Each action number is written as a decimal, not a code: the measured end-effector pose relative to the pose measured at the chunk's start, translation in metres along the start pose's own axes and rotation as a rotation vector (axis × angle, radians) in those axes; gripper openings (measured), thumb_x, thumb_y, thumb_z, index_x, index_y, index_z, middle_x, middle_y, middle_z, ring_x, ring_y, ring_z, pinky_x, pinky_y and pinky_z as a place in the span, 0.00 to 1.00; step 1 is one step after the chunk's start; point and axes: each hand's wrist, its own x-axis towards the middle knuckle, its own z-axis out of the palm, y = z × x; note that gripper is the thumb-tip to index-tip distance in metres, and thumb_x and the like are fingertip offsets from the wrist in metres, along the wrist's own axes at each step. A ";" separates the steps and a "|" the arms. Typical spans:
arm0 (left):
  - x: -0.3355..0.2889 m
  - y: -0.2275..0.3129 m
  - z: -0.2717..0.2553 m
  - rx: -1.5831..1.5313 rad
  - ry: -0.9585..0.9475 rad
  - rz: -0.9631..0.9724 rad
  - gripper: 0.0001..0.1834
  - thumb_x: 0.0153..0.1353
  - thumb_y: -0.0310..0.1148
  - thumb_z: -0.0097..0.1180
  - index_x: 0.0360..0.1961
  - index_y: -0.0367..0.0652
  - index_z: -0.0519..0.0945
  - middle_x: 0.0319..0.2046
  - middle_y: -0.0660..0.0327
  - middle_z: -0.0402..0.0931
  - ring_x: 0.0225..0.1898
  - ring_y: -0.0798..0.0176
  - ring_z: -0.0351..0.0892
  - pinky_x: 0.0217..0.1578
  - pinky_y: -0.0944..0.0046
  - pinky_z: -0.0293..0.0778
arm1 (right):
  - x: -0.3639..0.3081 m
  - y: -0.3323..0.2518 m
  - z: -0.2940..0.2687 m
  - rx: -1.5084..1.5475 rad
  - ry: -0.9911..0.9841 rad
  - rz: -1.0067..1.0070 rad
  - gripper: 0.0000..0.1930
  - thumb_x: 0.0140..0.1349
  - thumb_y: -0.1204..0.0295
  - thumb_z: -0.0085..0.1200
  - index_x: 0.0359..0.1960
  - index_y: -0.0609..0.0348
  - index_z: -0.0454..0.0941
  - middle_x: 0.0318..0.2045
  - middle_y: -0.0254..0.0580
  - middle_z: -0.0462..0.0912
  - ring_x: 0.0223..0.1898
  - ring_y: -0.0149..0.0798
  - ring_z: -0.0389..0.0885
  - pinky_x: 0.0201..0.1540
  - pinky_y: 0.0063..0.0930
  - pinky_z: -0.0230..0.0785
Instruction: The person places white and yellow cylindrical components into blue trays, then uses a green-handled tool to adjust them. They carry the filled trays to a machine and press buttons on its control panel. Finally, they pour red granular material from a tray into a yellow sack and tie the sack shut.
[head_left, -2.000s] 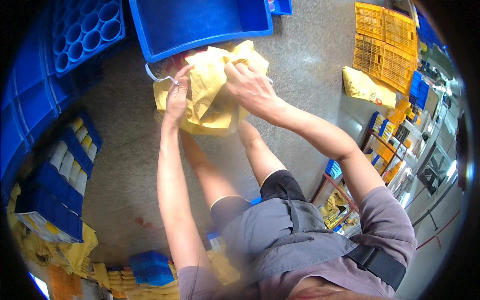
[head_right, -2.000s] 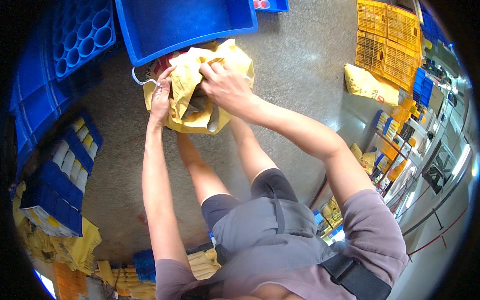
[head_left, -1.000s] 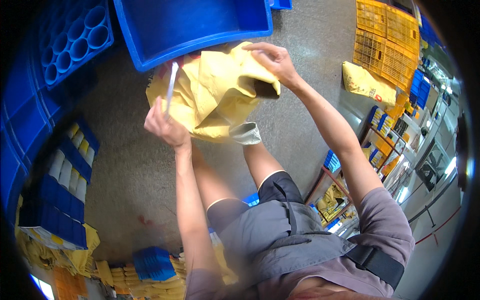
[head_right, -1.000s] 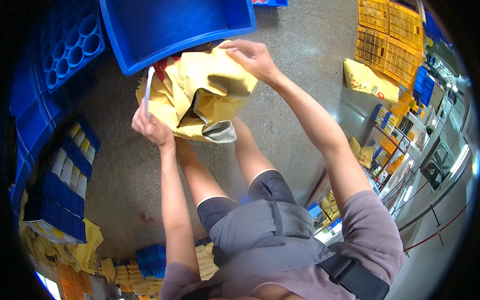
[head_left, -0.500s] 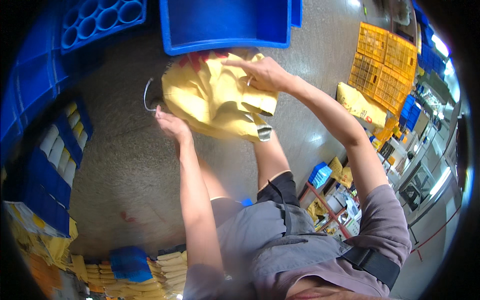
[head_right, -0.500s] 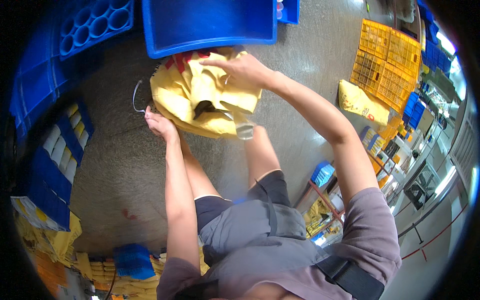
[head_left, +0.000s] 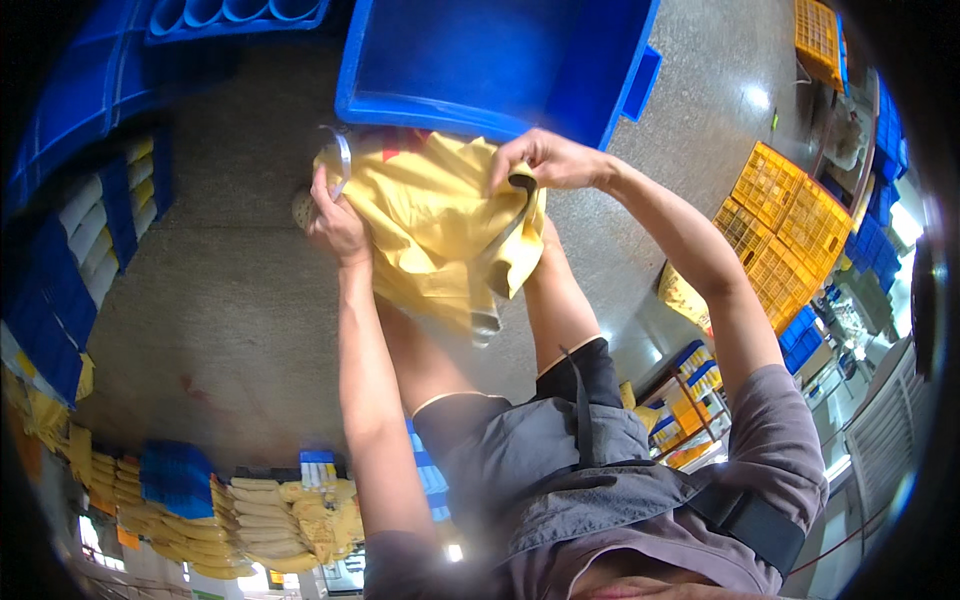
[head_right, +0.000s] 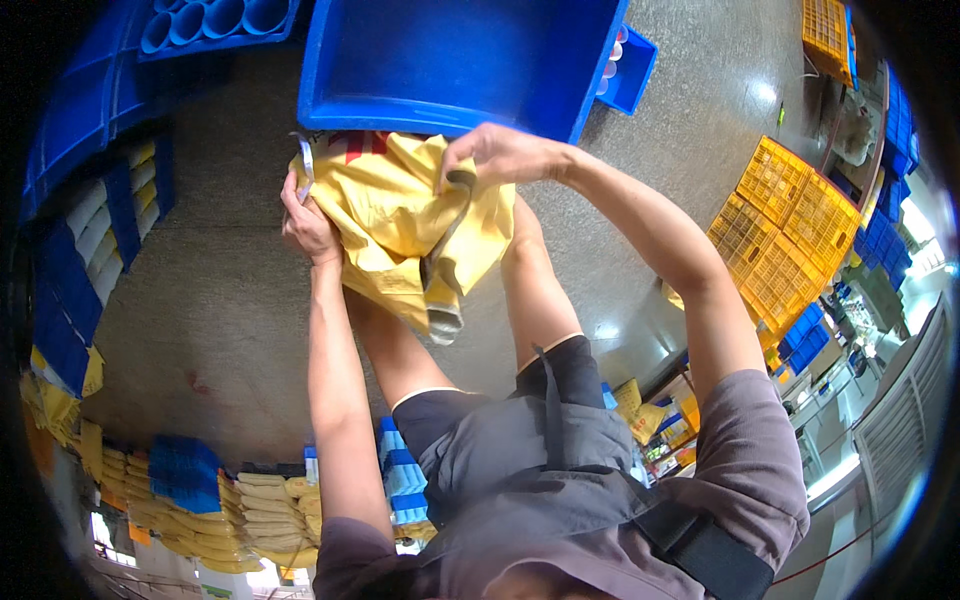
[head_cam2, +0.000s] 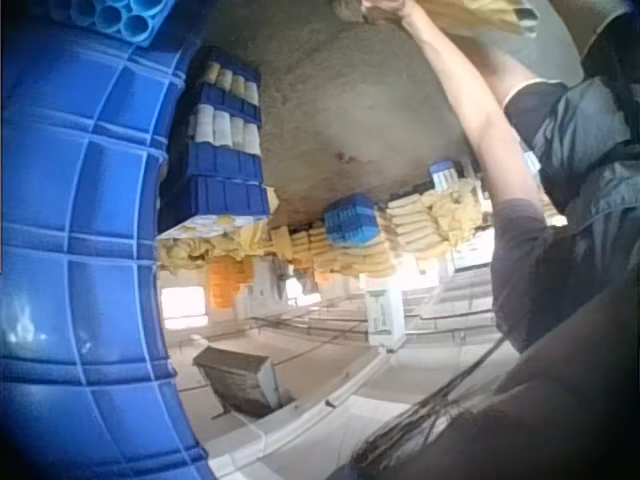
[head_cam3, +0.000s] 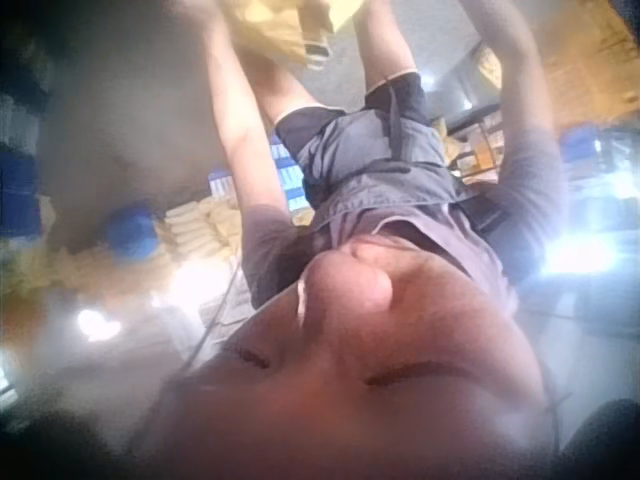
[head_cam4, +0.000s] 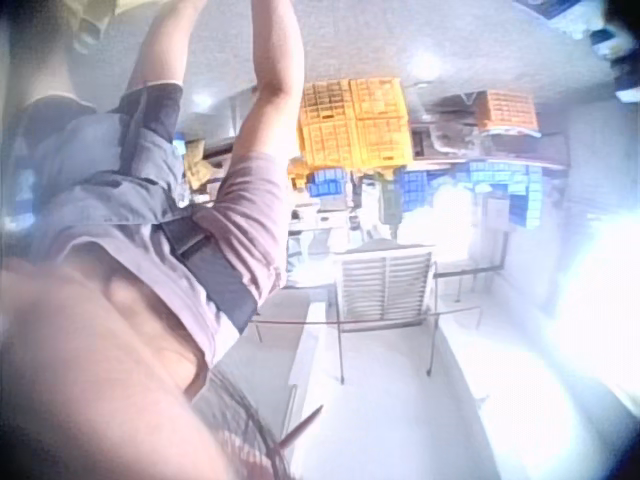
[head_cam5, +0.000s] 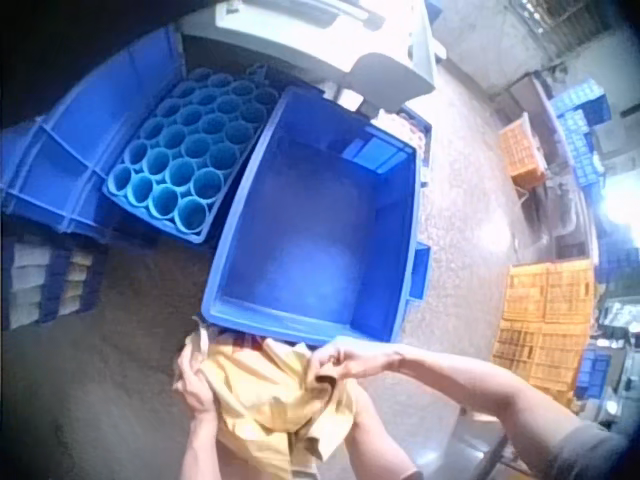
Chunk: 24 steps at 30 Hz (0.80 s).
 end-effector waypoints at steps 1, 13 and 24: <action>0.001 0.004 0.006 0.029 -0.039 0.014 0.16 0.76 0.40 0.44 0.57 0.47 0.76 0.35 0.52 0.86 0.34 0.46 0.87 0.30 0.50 0.81 | -0.001 0.004 -0.006 -0.009 -0.036 -0.029 0.19 0.54 0.82 0.54 0.47 0.57 0.86 0.47 0.38 0.87 0.50 0.32 0.81 0.56 0.28 0.72; 0.018 0.025 0.015 -0.150 -0.238 0.244 0.14 0.73 0.47 0.48 0.33 0.51 0.76 0.15 0.68 0.76 0.16 0.66 0.77 0.22 0.61 0.73 | 0.072 -0.030 0.006 0.144 -0.311 0.375 0.25 0.67 0.46 0.56 0.35 0.58 0.87 0.26 0.33 0.82 0.27 0.25 0.78 0.32 0.21 0.72; 0.024 0.018 0.012 -0.294 -0.306 0.161 0.05 0.67 0.36 0.55 0.33 0.50 0.77 0.17 0.61 0.77 0.20 0.54 0.79 0.25 0.54 0.74 | 0.074 -0.055 0.051 -0.412 0.245 -0.107 0.19 0.66 0.54 0.61 0.45 0.58 0.82 0.26 0.39 0.85 0.25 0.29 0.81 0.28 0.25 0.72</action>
